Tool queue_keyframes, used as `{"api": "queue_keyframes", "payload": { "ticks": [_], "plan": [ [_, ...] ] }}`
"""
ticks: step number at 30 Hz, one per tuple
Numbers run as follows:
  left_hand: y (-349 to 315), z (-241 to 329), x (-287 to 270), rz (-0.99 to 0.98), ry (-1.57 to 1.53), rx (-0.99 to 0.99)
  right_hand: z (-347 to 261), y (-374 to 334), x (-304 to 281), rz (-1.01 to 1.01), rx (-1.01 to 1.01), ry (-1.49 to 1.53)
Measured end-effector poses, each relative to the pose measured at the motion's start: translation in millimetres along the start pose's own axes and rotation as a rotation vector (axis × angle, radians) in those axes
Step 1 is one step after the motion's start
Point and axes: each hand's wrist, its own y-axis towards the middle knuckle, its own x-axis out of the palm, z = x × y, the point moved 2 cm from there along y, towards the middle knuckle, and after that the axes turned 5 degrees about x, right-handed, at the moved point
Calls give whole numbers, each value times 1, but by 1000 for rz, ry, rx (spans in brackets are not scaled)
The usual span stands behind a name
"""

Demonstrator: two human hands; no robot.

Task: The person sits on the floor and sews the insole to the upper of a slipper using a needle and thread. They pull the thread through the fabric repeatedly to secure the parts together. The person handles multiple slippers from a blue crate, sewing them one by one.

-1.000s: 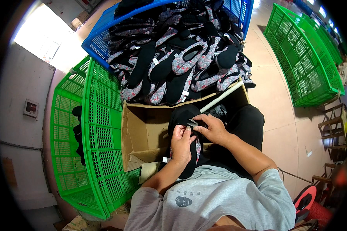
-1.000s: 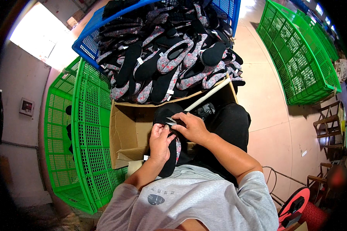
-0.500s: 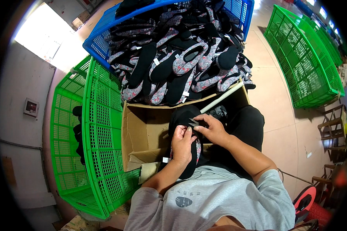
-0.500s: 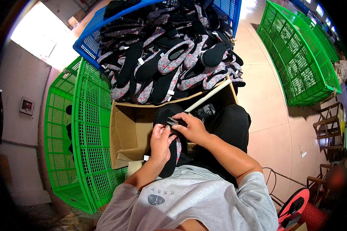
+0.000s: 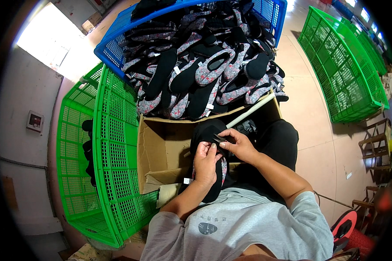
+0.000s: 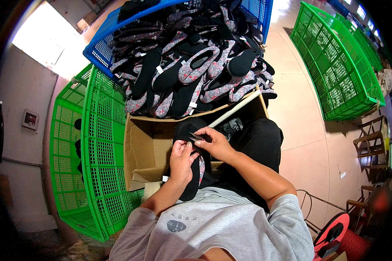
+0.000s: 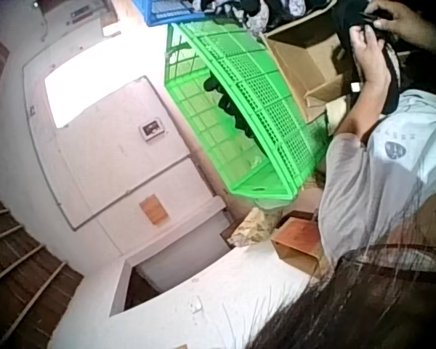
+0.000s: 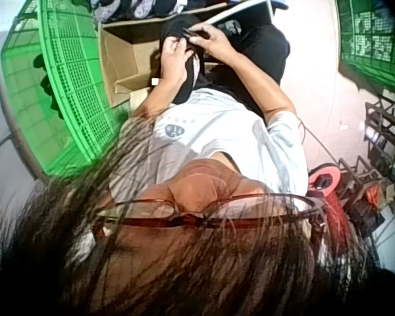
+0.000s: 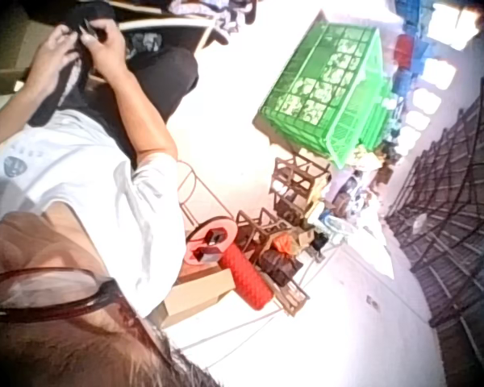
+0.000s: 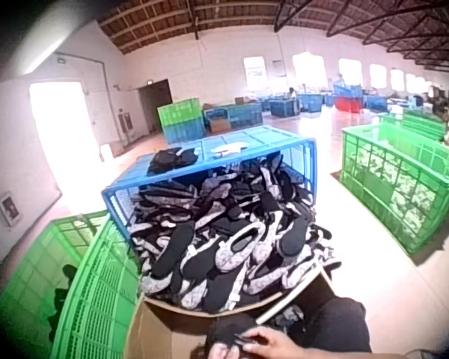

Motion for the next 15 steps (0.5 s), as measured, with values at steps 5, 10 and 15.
{"api": "queue_keyframes", "payload": {
  "ticks": [5,10,15],
  "plan": [
    [0,0,0,-1,-2,-4,4,2,-1,-15,29,80],
    [-1,-2,-2,20,-13,-5,-4,-1,-3,8,-12,-108],
    [1,-6,-4,29,-29,13,-18,-9,-6,79,-227,-421]
  ]
}}
